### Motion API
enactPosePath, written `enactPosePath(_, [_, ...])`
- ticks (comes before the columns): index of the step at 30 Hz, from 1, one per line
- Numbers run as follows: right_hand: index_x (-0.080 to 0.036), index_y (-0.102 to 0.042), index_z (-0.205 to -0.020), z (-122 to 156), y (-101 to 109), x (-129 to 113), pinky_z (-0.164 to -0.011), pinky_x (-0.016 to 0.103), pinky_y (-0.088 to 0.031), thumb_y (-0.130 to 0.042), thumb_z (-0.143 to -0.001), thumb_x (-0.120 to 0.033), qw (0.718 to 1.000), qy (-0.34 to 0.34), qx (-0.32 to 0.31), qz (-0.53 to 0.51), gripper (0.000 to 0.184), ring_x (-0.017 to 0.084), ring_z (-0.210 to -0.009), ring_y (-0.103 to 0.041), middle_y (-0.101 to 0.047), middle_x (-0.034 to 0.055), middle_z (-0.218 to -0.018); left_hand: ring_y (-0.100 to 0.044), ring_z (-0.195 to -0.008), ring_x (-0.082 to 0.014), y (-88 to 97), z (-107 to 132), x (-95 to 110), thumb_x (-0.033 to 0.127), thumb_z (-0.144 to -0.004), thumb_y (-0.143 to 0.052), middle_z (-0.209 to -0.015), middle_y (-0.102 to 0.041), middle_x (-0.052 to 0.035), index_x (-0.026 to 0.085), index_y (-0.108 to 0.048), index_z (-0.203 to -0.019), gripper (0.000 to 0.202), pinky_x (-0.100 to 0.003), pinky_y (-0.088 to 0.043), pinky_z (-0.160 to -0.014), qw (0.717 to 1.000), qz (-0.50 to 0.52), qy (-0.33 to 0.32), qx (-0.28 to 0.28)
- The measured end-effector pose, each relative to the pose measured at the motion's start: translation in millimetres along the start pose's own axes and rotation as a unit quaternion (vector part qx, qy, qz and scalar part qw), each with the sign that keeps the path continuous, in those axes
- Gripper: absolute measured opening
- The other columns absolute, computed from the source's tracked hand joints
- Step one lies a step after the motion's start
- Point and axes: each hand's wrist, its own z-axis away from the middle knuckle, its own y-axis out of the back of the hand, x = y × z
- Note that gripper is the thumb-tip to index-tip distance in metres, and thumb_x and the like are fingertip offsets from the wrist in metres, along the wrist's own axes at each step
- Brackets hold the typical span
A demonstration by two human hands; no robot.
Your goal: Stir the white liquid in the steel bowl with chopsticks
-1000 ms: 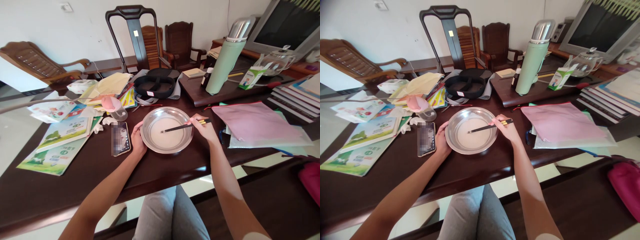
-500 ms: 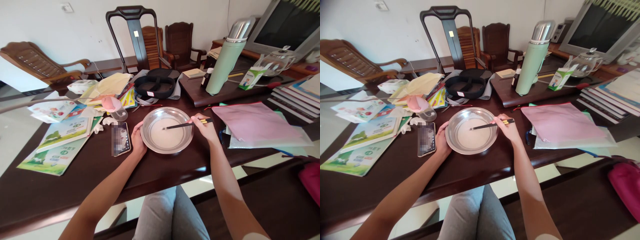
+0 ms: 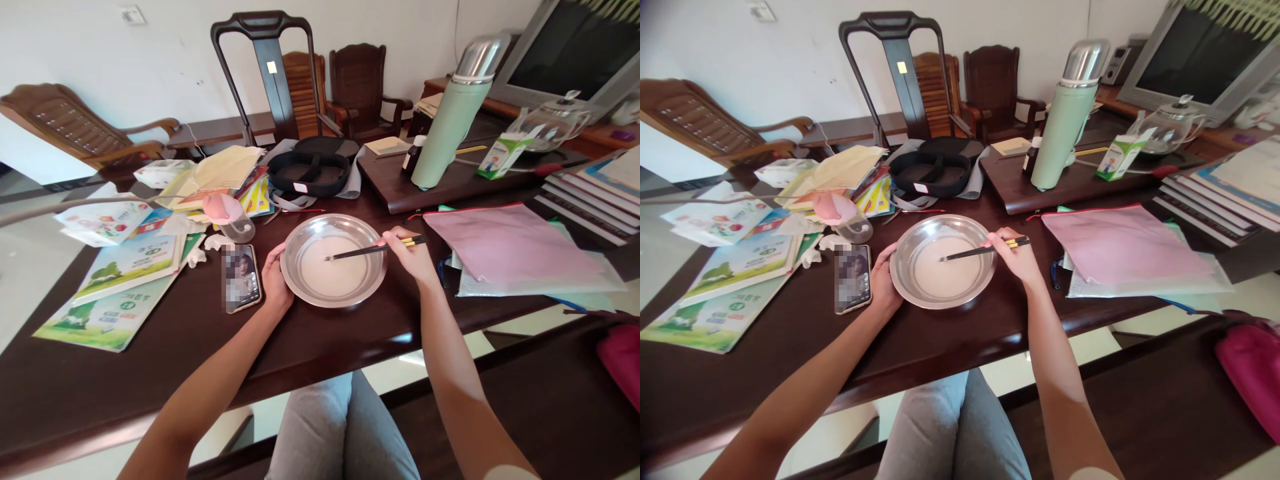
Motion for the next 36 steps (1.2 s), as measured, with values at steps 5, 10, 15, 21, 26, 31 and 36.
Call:
enactPosePath(5, [-0.029,-0.069,-0.062,0.5,9.2,-2.0,-0.081,0.044,-0.067,-0.075,-0.089,-0.093,0.998,-0.019,0.057,-0.021,0.07,0.028,-0.069,-0.081,-0.076,0.0033,-0.062,-0.079,-0.097,-0.0222,-4.1,3.0,2.8,0.023,-0.072,-0.079,-0.104,-0.089,-0.0032,0.025,-0.087,-0.09,0.02,-0.033,-0.064,-0.093,1.0,0.002,0.001,0.02])
enactPosePath(10, [-0.028,-0.079,-0.071,3.2,-2.3,-6.8,-0.083,0.042,-0.067,-0.079,-0.088,-0.09,0.998,-0.021,-0.053,-0.025,0.065,0.029,-0.079,-0.085,-0.084,0.0052,-0.077,-0.079,-0.102,-0.0231,-6.4,4.6,4.7,0.019,-0.073,-0.074,-0.104,-0.089,-0.0027,0.025,-0.087,-0.088,0.021,-0.034,-0.064,-0.097,0.999,0.008,0.01,0.031])
enactPosePath(15, [-0.029,-0.08,-0.073,0.2,1.4,0.4,-0.086,0.043,-0.066,-0.077,-0.089,-0.091,1.0,-0.005,0.008,-0.006,0.064,0.029,-0.083,-0.085,-0.086,0.0048,-0.08,-0.078,-0.1,-0.0231,-4.0,2.7,1.6,0.019,-0.074,-0.074,-0.101,-0.088,-0.0024,0.025,-0.087,-0.091,0.022,-0.035,-0.063,-0.098,1.0,0.001,0.004,0.029])
enactPosePath(21, [-0.028,-0.075,-0.066,0.6,8.6,0.9,-0.08,0.042,-0.067,-0.075,-0.091,-0.091,0.999,-0.018,0.017,-0.028,0.068,0.027,-0.072,-0.083,-0.079,0.0029,-0.067,-0.077,-0.098,-0.0221,2.0,-3.1,-5.1,0.024,-0.073,-0.079,-0.105,-0.087,-0.0034,0.023,-0.086,-0.094,0.023,-0.035,-0.061,-0.099,1.0,-0.002,-0.005,0.012])
enactPosePath(26, [-0.028,-0.081,-0.074,2.4,-2.2,-1.2,-0.085,0.043,-0.065,-0.077,-0.091,-0.089,0.998,0.001,-0.063,-0.013,0.063,0.03,-0.087,-0.086,-0.088,0.006,-0.085,-0.076,-0.1,-0.0222,6.0,-5.8,-8.1,0.029,-0.075,-0.083,-0.107,-0.086,-0.0039,0.023,-0.085,-0.097,0.023,-0.035,-0.06,-0.099,1.0,-0.001,-0.006,-0.007])
enactPosePath(31, [-0.029,-0.078,-0.073,-1.4,4.5,6.3,-0.088,0.044,-0.064,-0.075,-0.09,-0.091,0.999,0.004,0.036,0.008,0.065,0.029,-0.084,-0.084,-0.086,0.0044,-0.079,-0.074,-0.089,-0.0193,1.1,-2.0,-5.1,0.027,-0.072,-0.086,-0.099,-0.086,-0.002,0.024,-0.086,-0.092,0.02,-0.032,-0.059,-0.088,1.0,0.017,0.0,0.011])
enactPosePath(36, [-0.029,-0.071,-0.064,-0.4,10.2,4.4,-0.082,0.044,-0.067,-0.075,-0.091,-0.091,0.998,-0.01,0.05,-0.023,0.068,0.028,-0.07,-0.081,-0.077,0.0029,-0.065,-0.073,-0.088,-0.0192,-0.9,-0.9,-4.3,0.028,-0.074,-0.086,-0.098,-0.085,-0.0025,0.023,-0.086,-0.092,0.019,-0.032,-0.058,-0.088,1.0,0.026,0.002,0.01])
